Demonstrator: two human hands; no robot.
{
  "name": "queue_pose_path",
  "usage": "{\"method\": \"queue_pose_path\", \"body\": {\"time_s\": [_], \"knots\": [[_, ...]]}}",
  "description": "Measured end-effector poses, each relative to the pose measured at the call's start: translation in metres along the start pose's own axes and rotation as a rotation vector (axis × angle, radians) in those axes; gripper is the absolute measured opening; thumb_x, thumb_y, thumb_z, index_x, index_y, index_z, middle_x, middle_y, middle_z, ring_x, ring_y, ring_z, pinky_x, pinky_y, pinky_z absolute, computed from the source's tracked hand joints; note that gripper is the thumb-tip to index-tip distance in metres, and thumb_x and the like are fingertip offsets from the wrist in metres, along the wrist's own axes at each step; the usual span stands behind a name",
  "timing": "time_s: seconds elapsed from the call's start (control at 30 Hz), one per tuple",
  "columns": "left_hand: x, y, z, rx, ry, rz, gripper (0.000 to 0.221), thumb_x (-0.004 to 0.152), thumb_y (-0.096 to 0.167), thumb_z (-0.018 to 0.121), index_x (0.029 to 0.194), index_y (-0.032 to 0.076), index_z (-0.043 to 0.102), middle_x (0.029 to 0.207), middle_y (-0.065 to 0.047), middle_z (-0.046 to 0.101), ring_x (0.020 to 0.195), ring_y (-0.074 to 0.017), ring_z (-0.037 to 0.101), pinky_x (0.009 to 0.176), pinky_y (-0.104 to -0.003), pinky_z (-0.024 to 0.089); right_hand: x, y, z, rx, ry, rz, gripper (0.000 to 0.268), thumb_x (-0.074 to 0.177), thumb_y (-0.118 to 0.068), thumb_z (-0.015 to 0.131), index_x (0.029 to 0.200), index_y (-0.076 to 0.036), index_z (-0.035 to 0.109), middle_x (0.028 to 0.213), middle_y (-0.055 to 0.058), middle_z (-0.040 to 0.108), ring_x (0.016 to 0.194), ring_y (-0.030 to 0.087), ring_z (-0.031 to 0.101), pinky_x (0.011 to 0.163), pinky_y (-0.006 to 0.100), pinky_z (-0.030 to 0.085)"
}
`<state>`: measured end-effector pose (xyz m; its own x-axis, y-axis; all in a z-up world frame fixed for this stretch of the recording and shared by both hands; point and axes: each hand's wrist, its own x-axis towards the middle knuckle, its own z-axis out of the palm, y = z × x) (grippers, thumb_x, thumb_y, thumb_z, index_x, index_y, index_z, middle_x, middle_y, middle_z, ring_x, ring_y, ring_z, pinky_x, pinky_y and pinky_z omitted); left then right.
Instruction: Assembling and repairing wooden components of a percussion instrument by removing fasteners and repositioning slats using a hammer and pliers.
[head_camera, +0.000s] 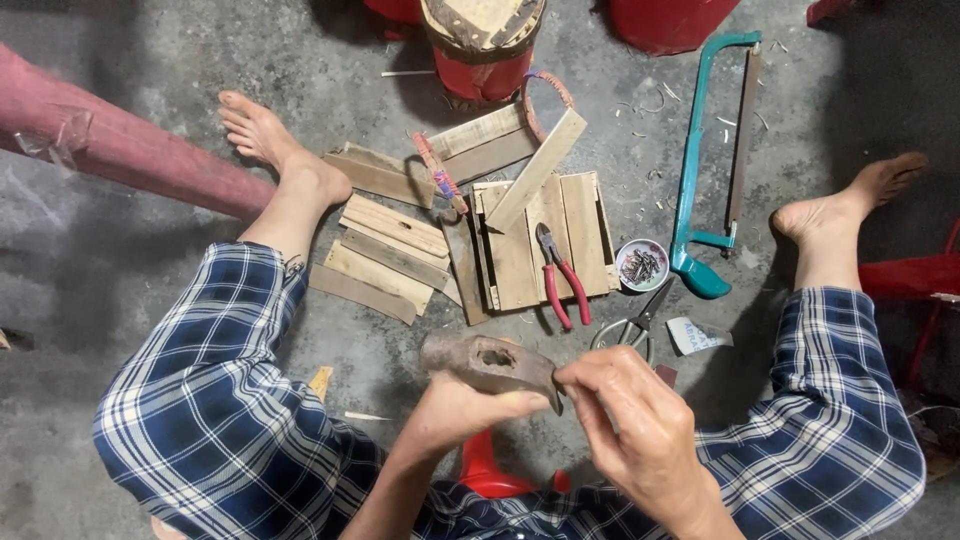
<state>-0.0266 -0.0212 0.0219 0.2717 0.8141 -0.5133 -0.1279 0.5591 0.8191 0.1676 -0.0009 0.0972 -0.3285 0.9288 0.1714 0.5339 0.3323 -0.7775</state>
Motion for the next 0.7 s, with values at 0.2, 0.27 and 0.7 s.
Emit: {"method": "queue_pose_path", "body": {"time_s": [0.2, 0.27, 0.7], "knots": [[-0.003, 0.010, 0.007, -0.032, 0.065, 0.009, 0.024, 0.072, 0.001, 0.084, 0.094, 0.000, 0.074, 0.079, -0.003, 0.072, 0.070, -0.0112, 0.061, 0.062, -0.024, 0.051, 0.005, -0.004, 0.004, -0.032, 0.055, -0.074, 0.021, 0.077, 0.009, 0.069, 0.094, -0.001, 0.067, 0.090, 0.007, 0.067, 0.071, 0.017, 0.060, 0.063, 0.027, 0.051], [-0.001, 0.002, 0.005, -0.037, 0.068, 0.049, 0.023, 0.073, 0.003, 0.084, 0.094, 0.000, 0.077, 0.081, -0.005, 0.077, 0.070, -0.0127, 0.067, 0.062, -0.025, 0.055, 0.003, -0.003, 0.008, -0.047, 0.102, -0.053, 0.024, 0.073, 0.010, 0.070, 0.095, -0.001, 0.068, 0.090, 0.007, 0.069, 0.072, 0.016, 0.062, 0.064, 0.027, 0.053], [0.000, 0.010, 0.005, -0.191, 0.051, -0.002, 0.014, 0.079, 0.003, 0.079, 0.092, 0.002, 0.072, 0.067, 0.001, 0.061, 0.053, -0.0074, 0.045, 0.045, -0.022, 0.034, 0.003, 0.015, 0.025, 0.203, 0.059, 0.151, 0.011, 0.082, 0.004, 0.064, 0.092, -0.002, 0.064, 0.089, 0.006, 0.070, 0.064, 0.013, 0.060, 0.061, 0.025, 0.050]]}}
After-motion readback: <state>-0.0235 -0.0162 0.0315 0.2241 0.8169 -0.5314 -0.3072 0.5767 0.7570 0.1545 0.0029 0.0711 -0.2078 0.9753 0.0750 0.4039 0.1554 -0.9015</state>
